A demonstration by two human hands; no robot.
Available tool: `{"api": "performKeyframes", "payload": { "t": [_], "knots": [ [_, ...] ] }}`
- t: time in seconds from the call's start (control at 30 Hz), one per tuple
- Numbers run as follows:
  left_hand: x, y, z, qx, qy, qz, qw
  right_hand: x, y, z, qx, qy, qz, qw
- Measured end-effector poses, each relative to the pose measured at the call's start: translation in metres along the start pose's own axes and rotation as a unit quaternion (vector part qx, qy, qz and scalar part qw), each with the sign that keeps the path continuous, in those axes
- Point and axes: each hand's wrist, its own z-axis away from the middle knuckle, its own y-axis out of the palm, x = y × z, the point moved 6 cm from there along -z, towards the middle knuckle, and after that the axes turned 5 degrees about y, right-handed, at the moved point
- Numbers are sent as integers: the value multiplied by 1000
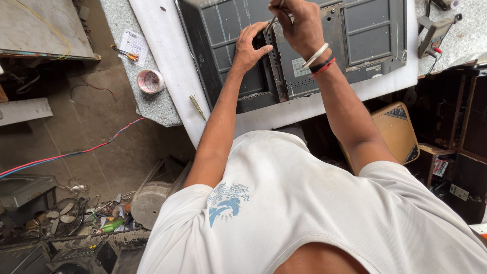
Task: The person uses a screwdriver to remove screws from the back panel of a television lying face-down on a workbench, repositioning the screwdriver at different screw locations around the panel and steadying the TV with the other hand while unscrewing.
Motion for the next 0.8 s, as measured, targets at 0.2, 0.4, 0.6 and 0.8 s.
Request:
{"api": "performKeyframes", "payload": {
  "t": [0.2, 0.4, 0.6, 0.8],
  "knots": [
    [0, 1, -1, -8, -3, -3, 1000, -4, -2, -3, -38, -9, 96, 995],
    [0, 0, -1, -7, -12, 2, 1000, -3, -2, 3, 4, 5, 5, 1000],
    [1, 0, -1, -15, -4, 20, 1000, -5, 1, 3, -7, -5, 122, 992],
    [2, 0, 1, -16, -1, 27, 1000, -4, 0, 3, 14, 1, 27, 1000]
  ]
}}
